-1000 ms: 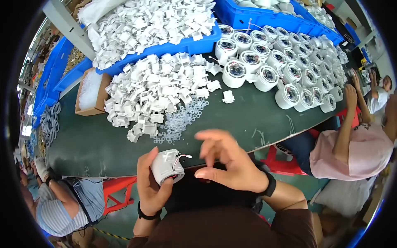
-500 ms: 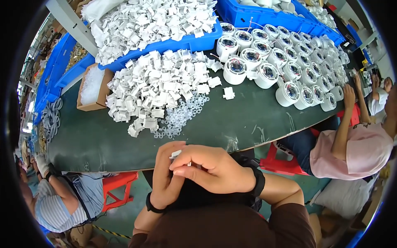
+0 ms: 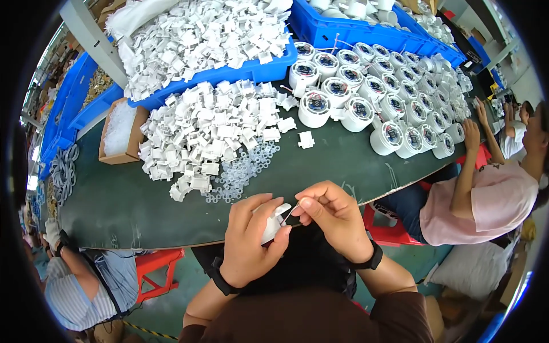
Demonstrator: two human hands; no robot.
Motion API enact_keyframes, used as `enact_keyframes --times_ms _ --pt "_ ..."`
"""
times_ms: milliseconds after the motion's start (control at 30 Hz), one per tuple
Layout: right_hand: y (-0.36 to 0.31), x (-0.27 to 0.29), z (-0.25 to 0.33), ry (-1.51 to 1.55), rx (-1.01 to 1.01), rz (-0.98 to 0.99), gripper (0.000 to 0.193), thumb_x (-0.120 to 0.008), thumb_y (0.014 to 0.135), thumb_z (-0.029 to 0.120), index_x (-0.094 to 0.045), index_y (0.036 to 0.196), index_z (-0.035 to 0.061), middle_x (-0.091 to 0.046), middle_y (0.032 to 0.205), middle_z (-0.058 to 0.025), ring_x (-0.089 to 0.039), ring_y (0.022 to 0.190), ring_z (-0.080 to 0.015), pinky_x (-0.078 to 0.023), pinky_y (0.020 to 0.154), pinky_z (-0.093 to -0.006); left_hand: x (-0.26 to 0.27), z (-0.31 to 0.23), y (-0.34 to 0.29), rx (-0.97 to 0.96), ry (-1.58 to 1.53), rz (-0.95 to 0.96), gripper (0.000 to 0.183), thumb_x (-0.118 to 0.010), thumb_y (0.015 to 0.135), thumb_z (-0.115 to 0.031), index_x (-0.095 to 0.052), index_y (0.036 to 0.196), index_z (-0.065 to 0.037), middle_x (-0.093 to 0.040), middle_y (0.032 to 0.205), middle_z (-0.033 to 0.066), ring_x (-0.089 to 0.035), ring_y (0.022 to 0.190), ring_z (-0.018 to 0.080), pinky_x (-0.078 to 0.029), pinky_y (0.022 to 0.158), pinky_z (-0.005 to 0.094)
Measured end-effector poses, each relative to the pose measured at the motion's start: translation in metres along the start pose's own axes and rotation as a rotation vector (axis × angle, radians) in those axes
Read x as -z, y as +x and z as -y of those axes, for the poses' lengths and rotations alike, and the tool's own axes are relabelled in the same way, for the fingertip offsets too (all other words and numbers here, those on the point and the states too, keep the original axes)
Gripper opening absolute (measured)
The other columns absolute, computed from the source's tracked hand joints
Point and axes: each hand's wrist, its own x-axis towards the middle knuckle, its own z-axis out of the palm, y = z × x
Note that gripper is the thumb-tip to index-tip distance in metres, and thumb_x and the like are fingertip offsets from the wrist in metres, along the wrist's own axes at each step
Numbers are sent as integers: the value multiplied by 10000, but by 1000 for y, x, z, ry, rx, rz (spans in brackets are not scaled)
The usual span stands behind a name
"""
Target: Assembling small plastic parts at a manufacturing workbench.
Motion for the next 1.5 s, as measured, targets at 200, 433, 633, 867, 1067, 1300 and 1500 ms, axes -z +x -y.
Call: enact_keyframes --times_ms 200,433,633,867,1067,1300,1500 --pt "-3 -9 9 48 89 74 120 -614 1020 -4 -623 1140 -9 -718 1070 -132 -699 915 -159 -560 823 -294 1 -5 7 72 7 -5 266 -732 802 -57 -657 1056 -35 -638 1083 141 -624 956 340 -524 832 416" --pt "13 -30 9 -405 344 125 170 -714 924 -11 -704 1087 34 -724 978 -107 -702 874 -252 -547 772 -338 11 9 -6 198 -154 -131 193 -667 811 4 -636 1001 -17 -638 1007 145 -632 897 328 -522 814 404" --pt "32 -19 12 -813 815 73 199 -720 879 -5 -688 1068 50 -715 986 -118 -689 884 -339 -562 779 -422 15 8 -2 24 137 -146 220 -724 870 -98 -610 1046 -29 -643 983 149 -605 939 317 -500 827 433" --pt "33 21 -4 -870 642 -213 123 -693 933 48 -645 1044 25 -677 978 -107 -649 927 -341 -532 819 -419 3 8 -19 50 128 24 594 -710 955 -201 -501 1472 5 -478 1430 300 -462 1313 468 -396 1111 514" --pt "28 36 -10 -999 612 -396 234 -705 934 92 -643 1155 46 -627 1179 -129 -592 1083 -347 -503 923 -425 4 -1 -9 50 22 59 526 -697 964 -151 -536 1439 5 -476 1430 264 -516 1251 415 -459 1043 468" --pt "-2 54 60 -421 389 69 254 -669 1005 149 -628 1217 15 -609 1267 -125 -593 1120 -275 -458 1004 -407 61 -2 -25 119 -561 284 282 -628 1019 -196 -678 1182 29 -665 1041 145 -630 961 258 -525 827 361" --pt "-17 72 68 -1010 287 136 347 -630 1043 312 -648 1216 12 -695 1062 -117 -670 965 -234 -515 812 -362 97 6 -33 96 193 562 290 -632 986 -212 -656 760 -30 -624 695 140 -591 634 306 -512 634 425"
